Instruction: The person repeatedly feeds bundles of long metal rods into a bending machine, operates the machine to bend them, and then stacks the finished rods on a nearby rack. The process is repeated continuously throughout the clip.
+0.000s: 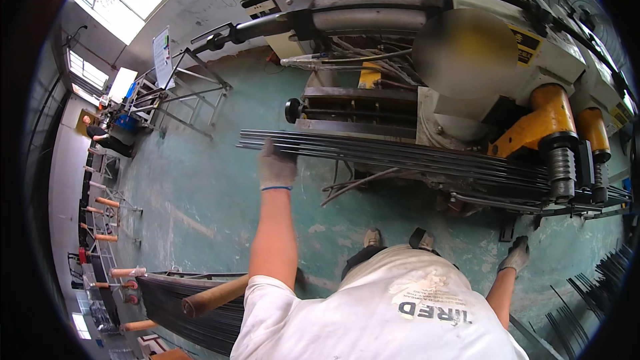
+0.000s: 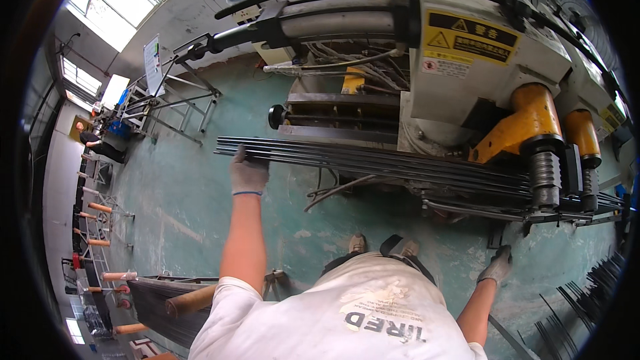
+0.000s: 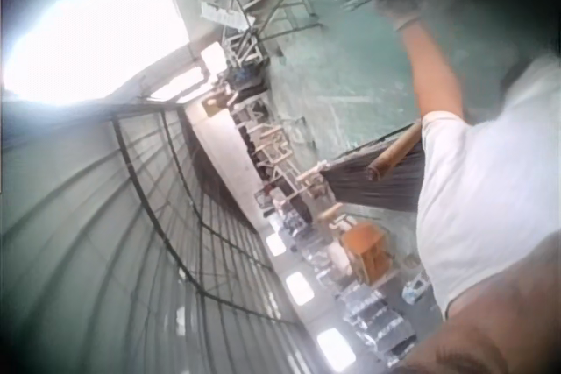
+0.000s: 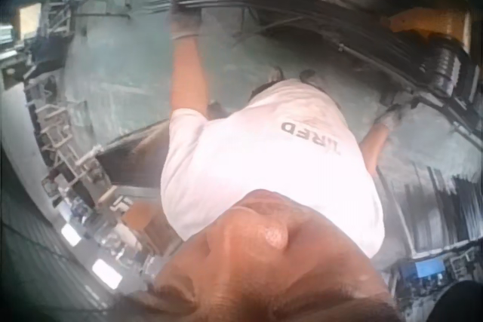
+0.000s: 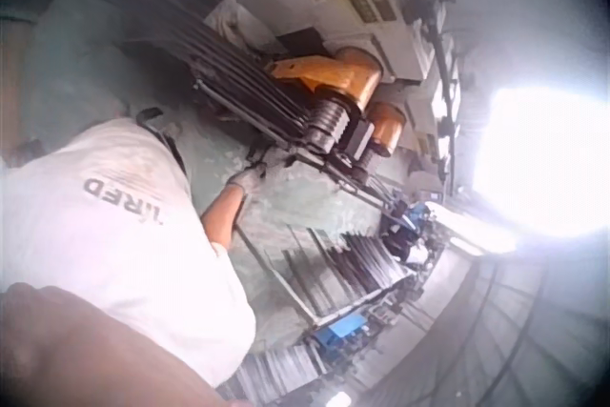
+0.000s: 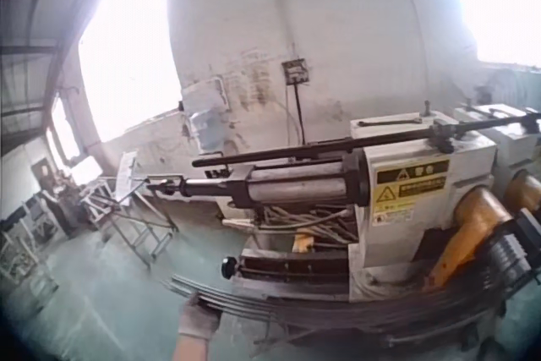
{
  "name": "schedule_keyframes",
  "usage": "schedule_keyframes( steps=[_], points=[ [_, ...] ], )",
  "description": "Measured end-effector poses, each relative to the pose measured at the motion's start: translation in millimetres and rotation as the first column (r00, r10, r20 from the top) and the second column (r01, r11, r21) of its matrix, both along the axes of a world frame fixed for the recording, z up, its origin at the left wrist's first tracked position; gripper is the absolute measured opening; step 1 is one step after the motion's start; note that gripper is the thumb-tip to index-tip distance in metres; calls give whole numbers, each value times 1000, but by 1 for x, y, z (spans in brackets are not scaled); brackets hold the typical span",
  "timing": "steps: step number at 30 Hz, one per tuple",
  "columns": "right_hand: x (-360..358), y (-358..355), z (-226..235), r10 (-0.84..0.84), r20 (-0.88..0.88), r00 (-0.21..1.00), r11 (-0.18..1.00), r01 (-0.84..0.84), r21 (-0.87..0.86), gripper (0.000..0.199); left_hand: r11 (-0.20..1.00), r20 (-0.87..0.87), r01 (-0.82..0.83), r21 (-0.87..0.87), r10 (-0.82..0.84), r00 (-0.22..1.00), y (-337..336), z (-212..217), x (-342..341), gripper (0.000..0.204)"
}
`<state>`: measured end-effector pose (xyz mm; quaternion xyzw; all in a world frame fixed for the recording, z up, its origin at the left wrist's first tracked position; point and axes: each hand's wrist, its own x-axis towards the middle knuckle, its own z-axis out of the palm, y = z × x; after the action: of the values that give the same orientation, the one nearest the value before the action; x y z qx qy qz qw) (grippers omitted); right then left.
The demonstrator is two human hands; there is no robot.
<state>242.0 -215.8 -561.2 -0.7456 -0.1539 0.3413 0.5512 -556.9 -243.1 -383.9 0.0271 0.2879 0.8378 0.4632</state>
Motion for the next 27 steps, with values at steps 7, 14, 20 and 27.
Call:
schedule_keyframes(
  steps=[7, 14, 20, 27],
  points=[
    [-83, -46, -17, -91, -180, 980, 995, 83, -49, 23, 963, -110, -181, -201, 161, 981, -24, 8, -124, 52],
    [-82, -71, -48, 33, -113, 993, 996, -43, -82, 24, 972, -292, 104, -212, -165, 942, -35, 26, -105, 64],
    [-110, -70, -31, 67, -43, 997, 989, -73, -130, 23, 960, -267, 200, -195, -248, 931, -55, 25, -141, 71],
    [-111, -107, -14, 188, -12, 982, 961, -187, -204, 22, 897, -408, 237, -372, -388, 826, -31, 26, -171, 82]
  ],
)
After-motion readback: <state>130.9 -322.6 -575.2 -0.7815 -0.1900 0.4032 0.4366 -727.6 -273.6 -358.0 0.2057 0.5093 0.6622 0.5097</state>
